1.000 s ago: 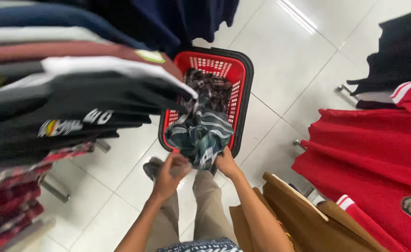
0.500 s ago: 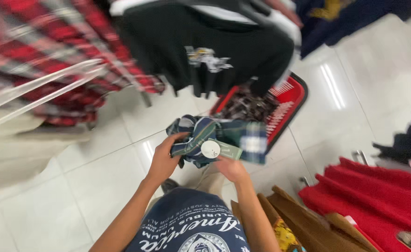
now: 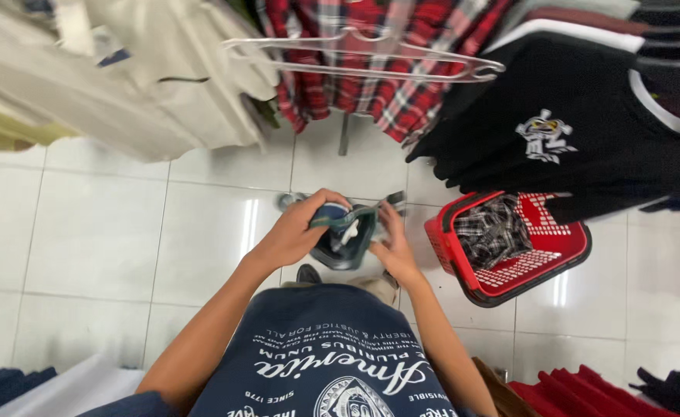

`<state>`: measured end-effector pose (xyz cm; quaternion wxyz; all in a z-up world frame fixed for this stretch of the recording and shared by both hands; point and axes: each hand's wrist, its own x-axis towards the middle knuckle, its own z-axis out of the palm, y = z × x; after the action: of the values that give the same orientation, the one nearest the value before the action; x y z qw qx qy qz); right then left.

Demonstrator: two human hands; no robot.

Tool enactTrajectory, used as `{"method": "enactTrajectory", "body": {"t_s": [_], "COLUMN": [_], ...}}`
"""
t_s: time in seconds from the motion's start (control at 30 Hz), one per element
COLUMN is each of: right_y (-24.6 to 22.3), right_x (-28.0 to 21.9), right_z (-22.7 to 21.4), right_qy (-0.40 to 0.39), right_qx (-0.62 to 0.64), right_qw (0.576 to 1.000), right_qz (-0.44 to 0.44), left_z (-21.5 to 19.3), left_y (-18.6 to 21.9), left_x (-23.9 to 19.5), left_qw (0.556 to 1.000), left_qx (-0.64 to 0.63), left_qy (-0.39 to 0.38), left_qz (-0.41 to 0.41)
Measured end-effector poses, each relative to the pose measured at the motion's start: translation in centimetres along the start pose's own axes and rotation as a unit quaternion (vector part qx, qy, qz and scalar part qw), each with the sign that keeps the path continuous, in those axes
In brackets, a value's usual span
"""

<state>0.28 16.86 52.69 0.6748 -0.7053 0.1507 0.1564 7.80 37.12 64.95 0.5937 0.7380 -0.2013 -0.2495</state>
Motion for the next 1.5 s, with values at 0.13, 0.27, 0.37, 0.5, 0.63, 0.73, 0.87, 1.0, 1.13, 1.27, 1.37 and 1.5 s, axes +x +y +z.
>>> {"method": "enactTrajectory", "body": {"t_s": [0.13, 0.27, 0.37, 0.5, 0.63, 0.73, 0.87, 1.0, 1.13, 1.27, 1.37, 1.5], "right_y": [-2.7, -5.2, 0.1, 0.4, -4.6, -12.1, -10.7, -12.5, -9.9, -17.2, -21.7, -20.1], "right_x": [1.2, 1.8, 6.8, 11.4, 12.4, 8.2, 10.0, 7.4, 11.3, 11.8, 11.3, 8.9], "right_z": [7.0, 12.3, 13.8, 14.0, 12.3, 13.3, 11.8, 10.6, 10.2, 15.0, 16.8, 18.0], "right_qy": [-0.128, -0.061, 0.054, 0.138, 0.080, 0.037, -0.096, -0.352, -0.455, -0.393, -0.192, 0.049], "right_qx": [0.079, -0.030, -0.175, -0.194, -0.148, -0.186, -0.311, -0.475, -0.498, -0.641, -0.667, -0.373], "right_qw": [0.988, 0.994, 0.972, 0.922, 0.929, 0.913, 0.907, 0.799, 0.738, 0.657, 0.673, 0.778], "right_qz": [-0.045, -0.081, -0.144, -0.305, -0.328, -0.361, -0.267, -0.110, 0.013, -0.051, -0.256, -0.503], "left_z": [-3.1, -5.7, -7.3, -10.9, -15.6, -17.1, -16.1, -15.6, -16.5, -19.8, -22.7, -19.5], "left_y": [-1.4, -1.6, -0.7, 0.1, -3.0, -7.2, -9.8, -12.4, -9.2, -9.7, -6.3, -1.1], "left_x": [-2.5, -5.0, -6.9, -8.5, -11.6, -12.8, -13.6, -15.5, -17.3, -15.2, -14.9, -17.4], "left_qw": [0.998, 0.984, 0.974, 0.922, 0.841, 0.756, 0.827, 0.929, 0.949, 0.924, 0.891, 0.769], "left_qx": [0.010, 0.042, 0.029, 0.197, 0.335, 0.377, 0.199, 0.194, 0.176, 0.271, 0.347, 0.351], "left_qy": [0.053, 0.174, 0.224, 0.324, 0.421, 0.530, 0.526, 0.284, 0.112, 0.002, 0.232, 0.534], "left_qz": [0.037, 0.014, 0.005, 0.075, 0.059, 0.071, 0.012, -0.136, -0.237, -0.270, -0.178, 0.011]}}
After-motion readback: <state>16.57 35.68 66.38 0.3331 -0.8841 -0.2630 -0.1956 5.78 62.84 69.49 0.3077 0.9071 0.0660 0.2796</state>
